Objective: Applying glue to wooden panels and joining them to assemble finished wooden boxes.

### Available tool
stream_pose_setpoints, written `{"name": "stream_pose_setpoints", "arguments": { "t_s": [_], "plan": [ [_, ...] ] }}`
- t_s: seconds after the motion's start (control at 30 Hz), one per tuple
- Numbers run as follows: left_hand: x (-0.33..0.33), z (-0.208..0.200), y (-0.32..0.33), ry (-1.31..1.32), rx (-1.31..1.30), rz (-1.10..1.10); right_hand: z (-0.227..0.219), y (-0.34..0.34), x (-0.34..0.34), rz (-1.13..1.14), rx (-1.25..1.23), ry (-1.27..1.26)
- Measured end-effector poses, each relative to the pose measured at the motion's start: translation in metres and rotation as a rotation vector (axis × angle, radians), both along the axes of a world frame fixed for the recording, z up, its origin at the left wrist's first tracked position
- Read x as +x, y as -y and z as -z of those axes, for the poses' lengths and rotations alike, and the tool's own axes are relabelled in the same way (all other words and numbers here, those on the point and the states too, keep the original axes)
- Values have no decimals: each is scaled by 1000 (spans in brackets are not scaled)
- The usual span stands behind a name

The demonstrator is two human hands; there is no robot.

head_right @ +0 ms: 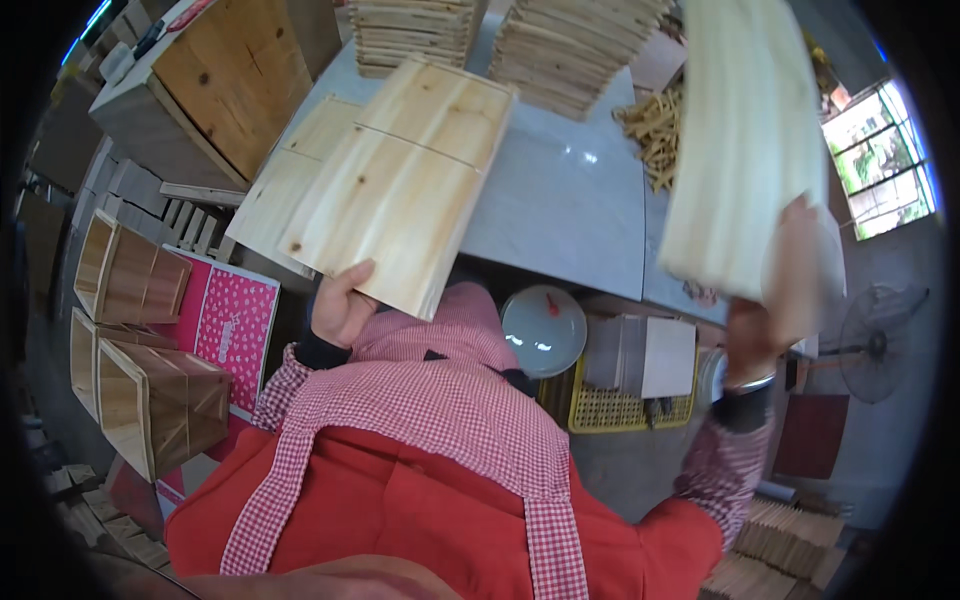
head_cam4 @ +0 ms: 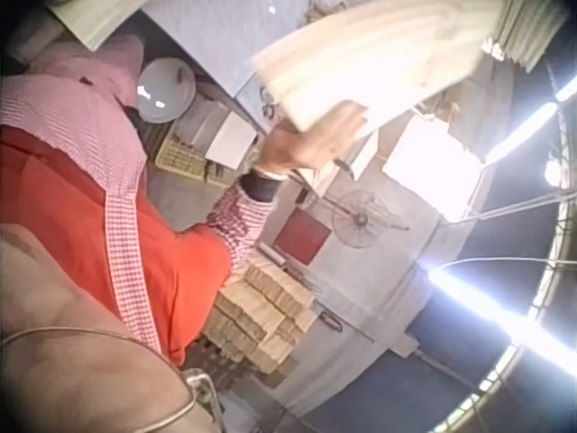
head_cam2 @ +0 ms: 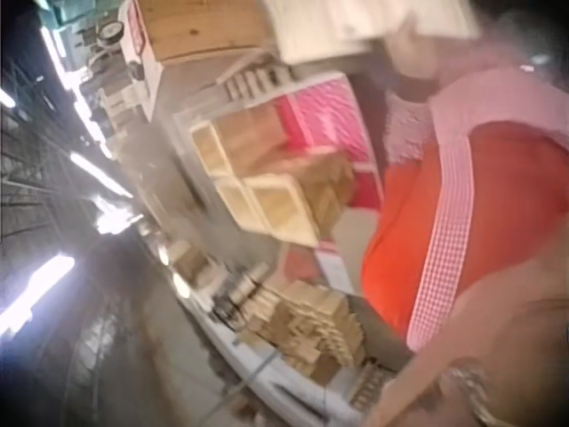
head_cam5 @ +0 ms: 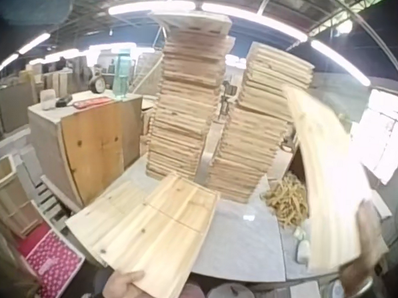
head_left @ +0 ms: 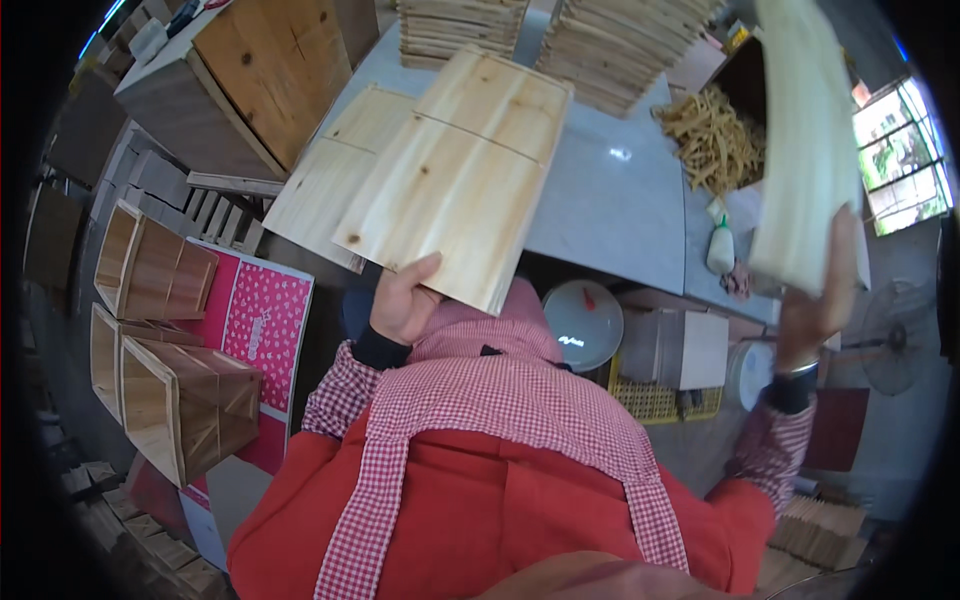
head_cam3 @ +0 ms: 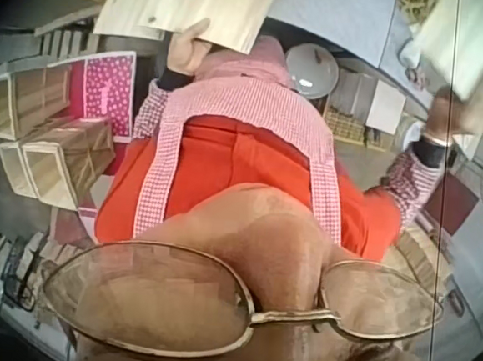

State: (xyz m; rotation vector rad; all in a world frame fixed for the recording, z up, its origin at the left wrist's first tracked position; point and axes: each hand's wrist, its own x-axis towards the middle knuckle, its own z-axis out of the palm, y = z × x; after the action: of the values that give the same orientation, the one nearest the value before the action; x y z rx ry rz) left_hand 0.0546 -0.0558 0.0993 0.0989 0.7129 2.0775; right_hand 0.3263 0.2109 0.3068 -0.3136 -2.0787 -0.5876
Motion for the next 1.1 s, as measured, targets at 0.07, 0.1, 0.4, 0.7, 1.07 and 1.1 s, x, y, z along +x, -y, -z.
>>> {"name": "stream_pose_setpoints", "arguments": {
  "t_s": [0.07,0.1,0.4,0.7,1.07,1.1],
  "plan": [
    [-3,-7,4,-103,-16,-32,54,23,19,-24,-190,23],
    [-4,-10,5,-162,-26,-54,79,27,20,-13,-256,45],
    [-5,-17,13,-385,-199,-216,254,46,-42,-35,-523,391],
    [-10,6,-23,-858,-470,-261,263,72,-70,-123,-849,499],
    [9,11,-52,-1076,-637,-203,258,74,-73,-141,-920,472],
    [13,10,-55,-1084,-635,-210,257,73,-73,-146,-926,476]
  ]
}}
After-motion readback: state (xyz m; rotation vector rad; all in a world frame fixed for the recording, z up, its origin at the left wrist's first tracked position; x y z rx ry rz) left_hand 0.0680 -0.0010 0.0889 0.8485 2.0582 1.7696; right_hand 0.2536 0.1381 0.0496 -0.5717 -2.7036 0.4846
